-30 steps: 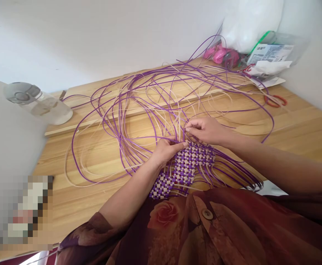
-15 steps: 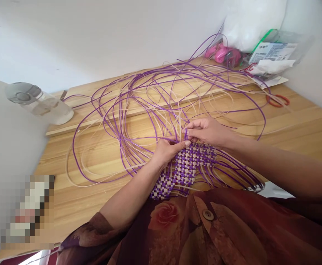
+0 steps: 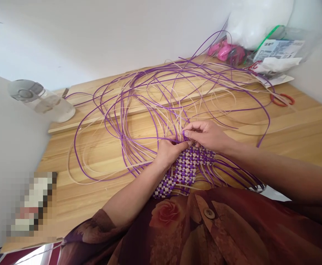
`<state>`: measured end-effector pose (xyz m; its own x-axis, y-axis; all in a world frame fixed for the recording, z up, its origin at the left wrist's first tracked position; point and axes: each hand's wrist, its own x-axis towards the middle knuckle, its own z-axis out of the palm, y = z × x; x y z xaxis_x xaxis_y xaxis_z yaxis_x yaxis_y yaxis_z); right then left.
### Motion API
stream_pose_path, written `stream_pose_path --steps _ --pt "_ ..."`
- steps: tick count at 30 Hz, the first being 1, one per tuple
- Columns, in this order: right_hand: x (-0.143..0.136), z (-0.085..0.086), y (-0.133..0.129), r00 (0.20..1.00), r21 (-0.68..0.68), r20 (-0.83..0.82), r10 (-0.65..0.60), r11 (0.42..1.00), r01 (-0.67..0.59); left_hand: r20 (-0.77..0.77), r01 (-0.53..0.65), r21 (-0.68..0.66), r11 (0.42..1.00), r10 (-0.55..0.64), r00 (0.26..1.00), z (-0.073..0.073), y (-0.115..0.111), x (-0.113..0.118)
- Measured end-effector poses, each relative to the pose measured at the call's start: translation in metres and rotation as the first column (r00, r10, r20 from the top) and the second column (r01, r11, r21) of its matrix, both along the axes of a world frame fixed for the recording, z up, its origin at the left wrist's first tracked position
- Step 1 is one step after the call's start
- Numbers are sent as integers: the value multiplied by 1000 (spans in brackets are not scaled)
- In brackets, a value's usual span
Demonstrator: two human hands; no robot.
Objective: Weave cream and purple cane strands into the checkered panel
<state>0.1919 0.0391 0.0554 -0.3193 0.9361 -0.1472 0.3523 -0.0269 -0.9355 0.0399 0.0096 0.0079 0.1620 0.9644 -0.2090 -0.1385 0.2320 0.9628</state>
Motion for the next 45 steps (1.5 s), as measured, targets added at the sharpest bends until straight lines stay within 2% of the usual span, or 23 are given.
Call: stream_pose_path --steps 3,7,12,17,19,23,25,27,29,31,34,36,38,39,40,41,42,43,45 --pt "0 2 2 999 44 46 18 999 -20 40 -20 13 1000 20 999 -1 0 1" --pt "6 6 12 987 101 96 128 985 -138 20 -94 -10 996 94 995 -2 1 3" --pt "6 6 27 991 -120 35 131 985 -126 23 -106 16 994 105 994 -2 1 3" --pt "0 -1 29 987 93 -93 134 988 -125 34 -125 26 992 124 992 0 1 4" --pt "0 -3 30 981 87 -105 163 984 -154 34 -133 41 990 132 991 0 2 4" --pt "-4 -4 34 964 4 -6 267 964 -267 13 -114 73 991 113 993 -3 3 3" --pt "-8 -4 38 975 46 32 219 974 -221 1 -99 72 992 99 995 -4 3 2" --pt "-11 -4 42 998 55 30 59 997 -61 -17 -97 55 994 98 995 -5 3 1" --pt "-6 -4 43 992 -4 47 -116 993 116 -42 -106 28 994 108 993 -5 4 1" --pt "6 -2 41 980 -84 88 -180 979 188 -73 -117 9 993 117 990 -5 5 0" --pt "31 3 32 996 -186 55 -77 979 86 -114 -96 20 995 98 989 -6 7 -2" --pt "42 8 27 998 -198 58 19 980 -7 -131 -73 32 997 77 988 -6 8 -3" --pt "45 10 24 974 -68 221 49 997 -35 -135 -66 24 998 69 989 -6 8 -4" --pt "43 9 23 944 69 330 8 997 -32 -132 -66 13 998 67 989 -6 8 -4" --pt "40 9 22 908 239 414 -63 970 -42 -127 -66 4 998 66 990 -6 8 -4" --pt "36 7 20 879 413 458 -133 908 -78 -120 -66 -2 998 65 991 -5 8 -4" --pt "32 6 19 864 556 473 -171 819 -143 -111 -66 -4 998 65 992 -5 7 -4" --pt "29 5 18 860 649 485 -160 725 -231 -103 -64 0 998 63 993 -5 7 -4" --pt "24 2 17 839 708 542 -48 563 -425 -92 -55 19 998 57 994 -6 7 -3"
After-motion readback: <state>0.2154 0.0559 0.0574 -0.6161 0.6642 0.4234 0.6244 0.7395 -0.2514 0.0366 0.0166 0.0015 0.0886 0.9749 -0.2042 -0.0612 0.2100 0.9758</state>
